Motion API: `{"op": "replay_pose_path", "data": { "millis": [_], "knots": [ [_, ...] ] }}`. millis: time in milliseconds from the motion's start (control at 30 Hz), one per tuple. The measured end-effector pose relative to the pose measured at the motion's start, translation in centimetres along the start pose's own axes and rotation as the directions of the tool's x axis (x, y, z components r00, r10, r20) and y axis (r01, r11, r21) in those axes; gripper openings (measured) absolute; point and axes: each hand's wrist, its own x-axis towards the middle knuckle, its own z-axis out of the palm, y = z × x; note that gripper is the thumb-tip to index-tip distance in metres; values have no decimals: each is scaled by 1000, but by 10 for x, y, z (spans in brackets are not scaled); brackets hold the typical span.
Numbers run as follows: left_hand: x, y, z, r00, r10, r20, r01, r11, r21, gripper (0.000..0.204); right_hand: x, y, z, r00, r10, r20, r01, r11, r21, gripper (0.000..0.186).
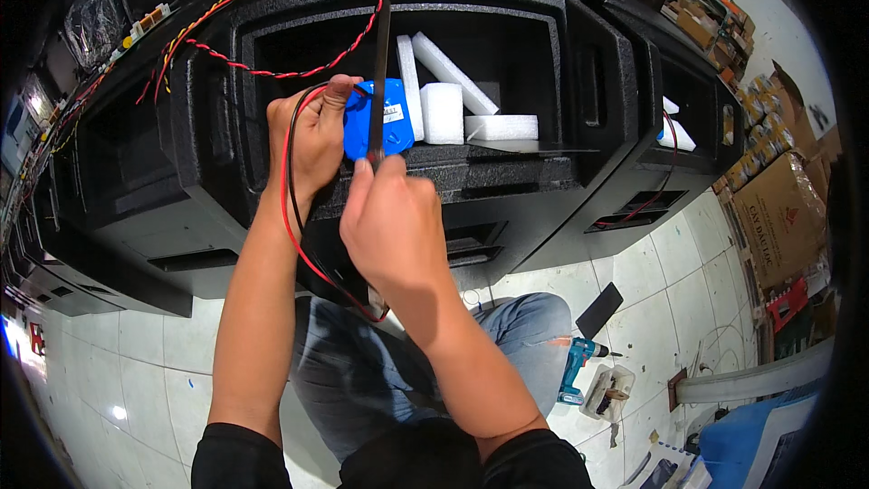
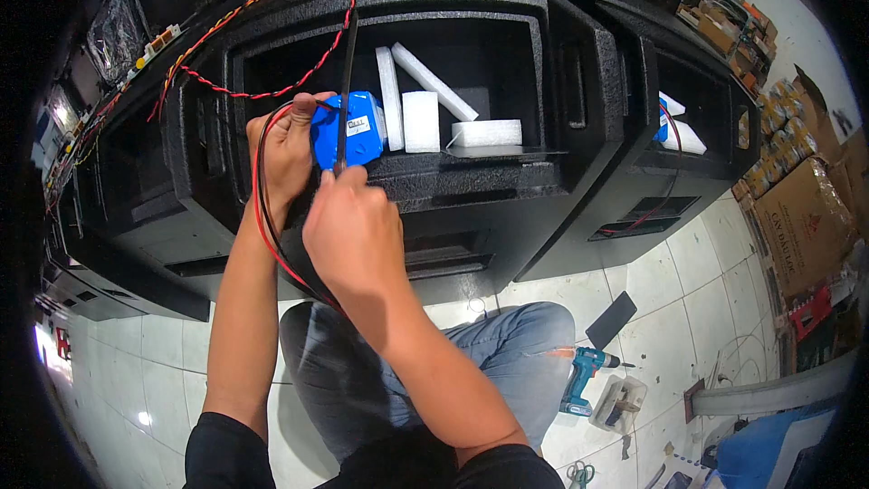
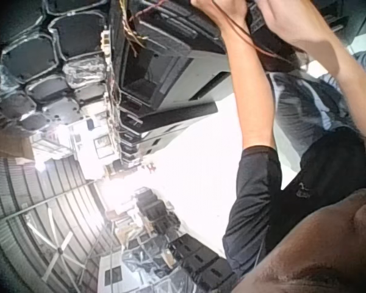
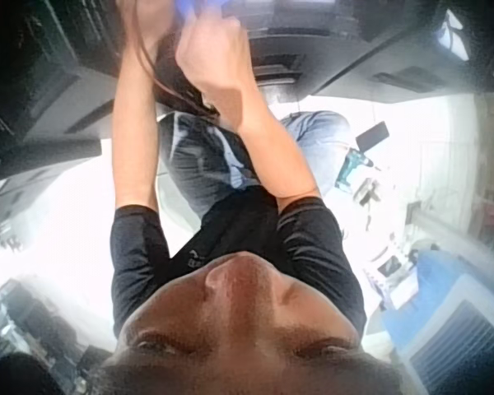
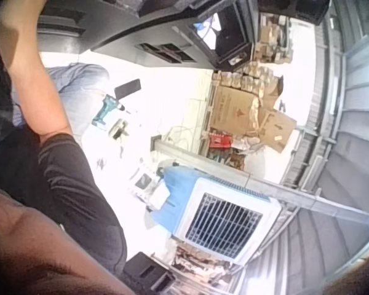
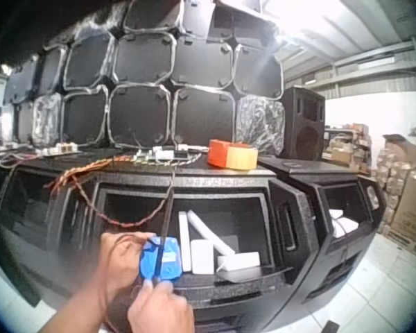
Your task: The person sits on the floor and installs a blue electronic component into a black cabinet. They use a knife to cut foam padding and secure the component inside the cabinet.
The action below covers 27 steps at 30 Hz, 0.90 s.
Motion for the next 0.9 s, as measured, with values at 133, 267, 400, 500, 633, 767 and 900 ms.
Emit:
{"op": "replay_pose_path", "data": {
  "millis": [133,267,400,500,633,767,900],
  "knots": [
    [1,-1,0,1000,4,-8,-4,1000,21,52,-28,4,-4,996,52,72,-55,998,36,31],
    [0,4,3,999,-18,-30,17,1000,-22,52,-13,3,3,999,34,19,-34,999,36,31],
    [2,2,3,999,13,-43,-11,999,36,52,-9,-3,3,996,80,29,-80,997,6,31],
    [1,5,1,999,21,-33,-18,997,78,52,-27,-2,-3,989,116,92,-120,992,40,31],
    [1,7,3,999,10,-45,-7,998,63,52,-16,2,7,999,43,12,-43,999,25,30],
    [1,4,4,997,16,-72,-13,999,51,51,-7,-2,8,999,42,4,-42,998,37,29],
    [2,5,5,997,41,-67,-37,997,63,51,-32,3,3,998,50,45,-53,995,82,30]
  ]
}}
